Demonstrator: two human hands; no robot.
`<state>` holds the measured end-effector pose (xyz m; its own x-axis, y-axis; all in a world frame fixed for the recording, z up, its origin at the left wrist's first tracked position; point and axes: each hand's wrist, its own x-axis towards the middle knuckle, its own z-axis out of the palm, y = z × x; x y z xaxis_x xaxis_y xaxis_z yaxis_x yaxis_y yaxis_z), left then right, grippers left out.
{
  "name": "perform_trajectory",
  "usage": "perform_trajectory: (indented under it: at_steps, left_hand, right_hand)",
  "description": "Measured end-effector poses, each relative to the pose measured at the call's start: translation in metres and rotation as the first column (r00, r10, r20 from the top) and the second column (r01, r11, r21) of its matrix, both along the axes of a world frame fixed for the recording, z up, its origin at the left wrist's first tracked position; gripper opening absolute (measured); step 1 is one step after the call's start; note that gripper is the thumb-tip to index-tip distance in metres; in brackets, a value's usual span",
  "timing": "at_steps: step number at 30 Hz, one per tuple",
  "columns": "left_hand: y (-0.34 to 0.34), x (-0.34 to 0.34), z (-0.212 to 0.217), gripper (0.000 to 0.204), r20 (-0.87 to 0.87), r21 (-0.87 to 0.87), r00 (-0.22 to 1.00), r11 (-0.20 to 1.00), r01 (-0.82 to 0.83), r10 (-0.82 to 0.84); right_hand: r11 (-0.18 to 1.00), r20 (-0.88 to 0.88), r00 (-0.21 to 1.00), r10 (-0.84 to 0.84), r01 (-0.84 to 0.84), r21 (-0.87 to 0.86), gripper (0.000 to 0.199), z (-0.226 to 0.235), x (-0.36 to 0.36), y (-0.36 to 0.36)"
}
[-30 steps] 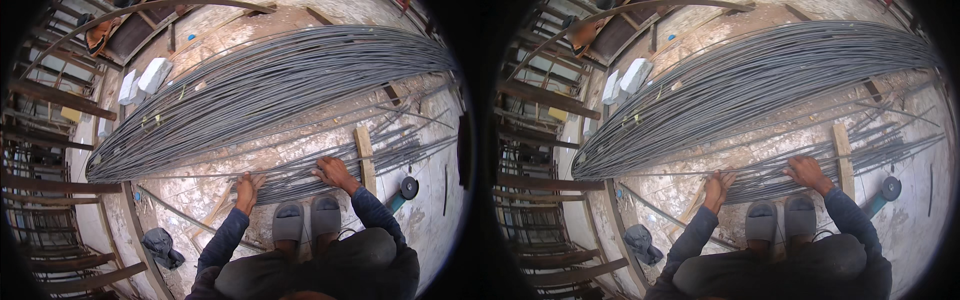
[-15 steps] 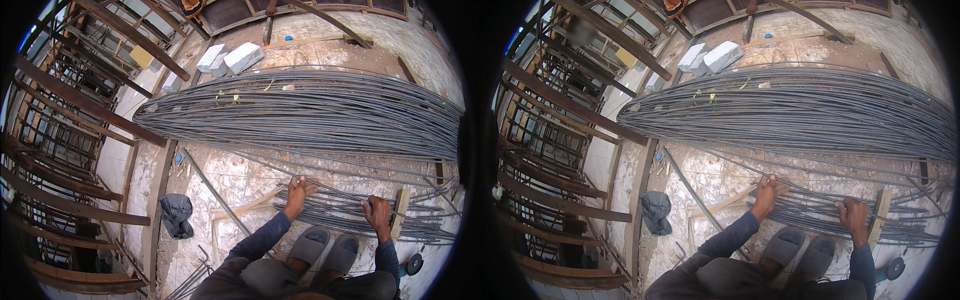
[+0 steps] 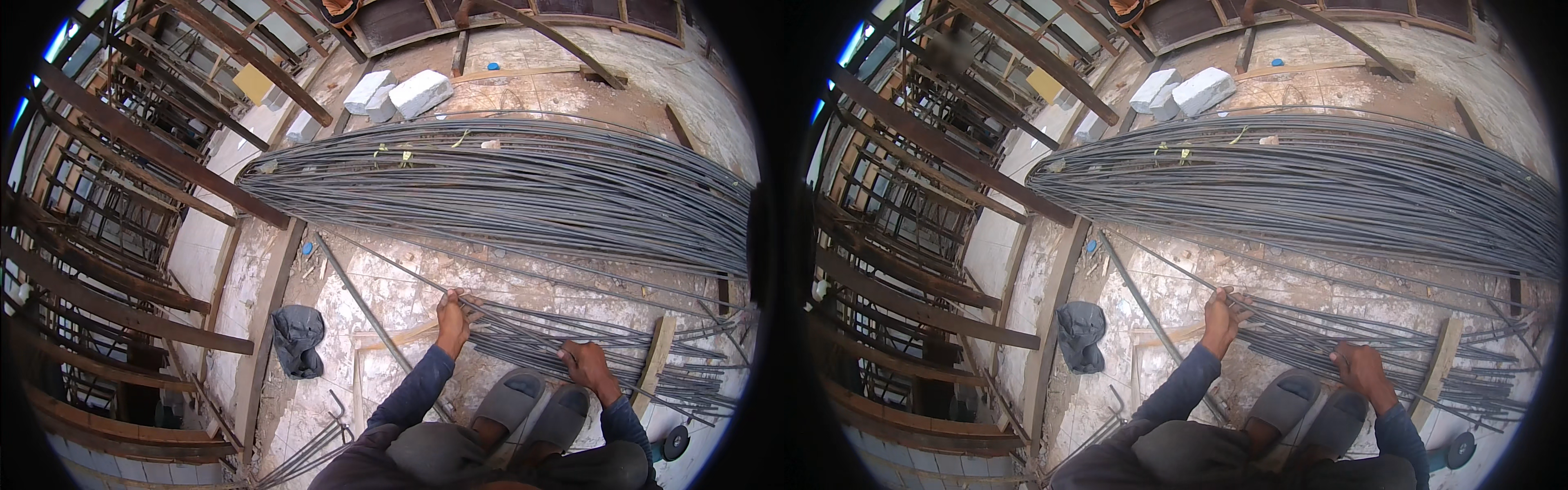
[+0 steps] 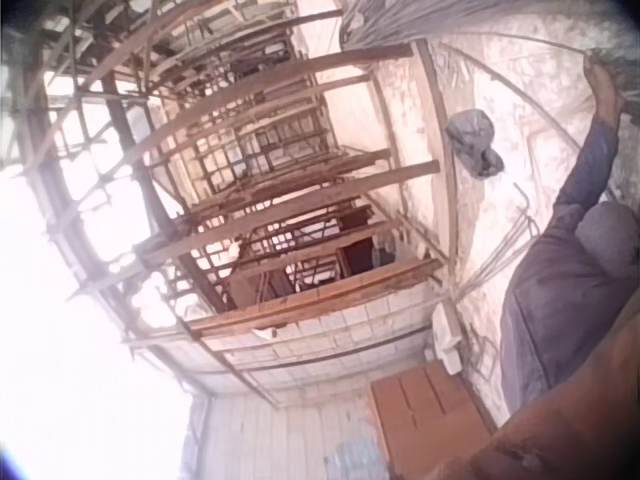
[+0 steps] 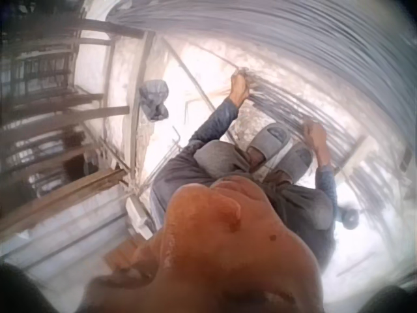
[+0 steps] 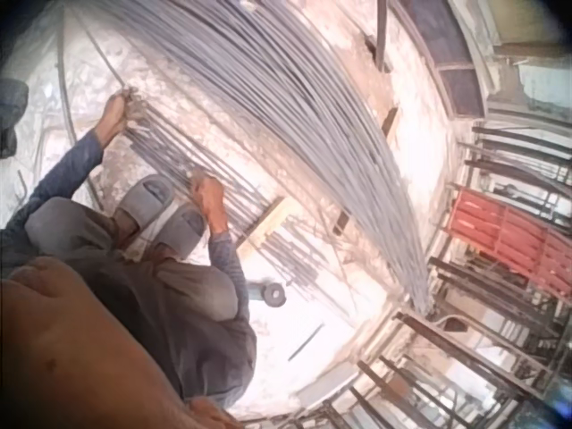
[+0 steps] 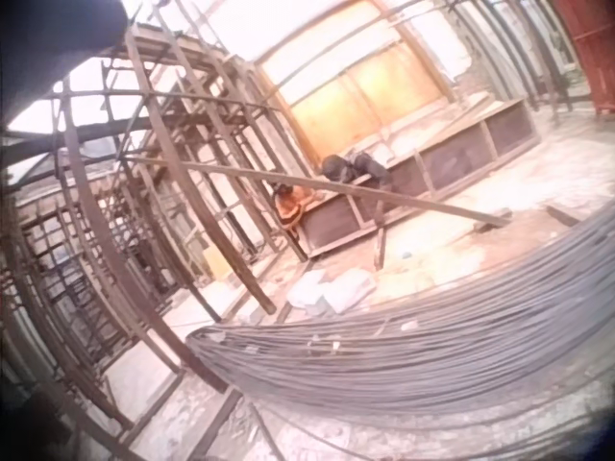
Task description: The person sits on the floor and repeatedly aligns bundles of metal rods against a wooden guide, then uses an angle grinder to cut them to length. The cut pieces are set aside on the floor.
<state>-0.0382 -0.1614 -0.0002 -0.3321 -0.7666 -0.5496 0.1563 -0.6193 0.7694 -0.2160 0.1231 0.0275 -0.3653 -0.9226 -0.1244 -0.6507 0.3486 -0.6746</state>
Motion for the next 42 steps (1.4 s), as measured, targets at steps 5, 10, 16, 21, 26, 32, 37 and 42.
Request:
perform_trajectory:
  at_steps: [5,10,16,21,26,32,37,42]
  left_hand:
    - [-0.004,0.002,0.008,0.030,-0.045,-0.043,0.997,0.997,-0.057,0.055]
    - [-0.006,0.005,0.023,0.031,-0.243,-0.057,0.970,0.997,-0.049,0.034]
    - [-0.017,-0.007,-0.005,0.032,-0.207,-0.001,0.976,0.998,-0.070,0.069]
    - [-0.006,-0.016,0.067,0.031,-0.256,-0.164,0.966,0.984,-0.067,0.023]
    - [-0.010,-0.016,-0.003,0.030,-0.230,-0.056,0.973,0.998,0.018,-0.030]
    - [-0.016,-0.005,-0.006,0.028,-0.106,-0.027,0.993,0.999,0.044,-0.046]
    - [-0.013,-0.009,0.000,0.027,-0.125,-0.044,0.992,0.999,0.003,-0.008]
    - [-0.008,-0.014,0.010,0.023,-0.100,-0.036,0.994,0.998,-0.045,0.041]
  right_hand:
    - [0.994,-0.069,0.992,-0.109,0.108,-0.012,0.031,0.002,0.010,-0.001]
    - [0.987,-0.280,0.948,-0.152,0.132,-0.087,0.031,0.032,0.013,-0.003]
    - [0.985,-0.263,0.950,-0.170,0.152,-0.086,0.030,0.016,0.002,-0.014]
    - [0.968,-0.347,0.913,-0.216,0.155,-0.197,0.030,0.036,-0.011,-0.009]
    - [0.981,-0.277,0.942,-0.192,0.178,-0.075,0.032,0.022,-0.015,-0.003]
    - [0.977,-0.168,0.962,-0.213,0.207,-0.051,0.030,0.011,-0.002,0.000]
    - [0.975,-0.184,0.960,-0.212,0.195,-0.111,0.029,0.012,-0.006,0.000]
    - [0.979,-0.151,0.968,-0.202,0.197,-0.051,0.027,0.016,-0.011,-0.003]
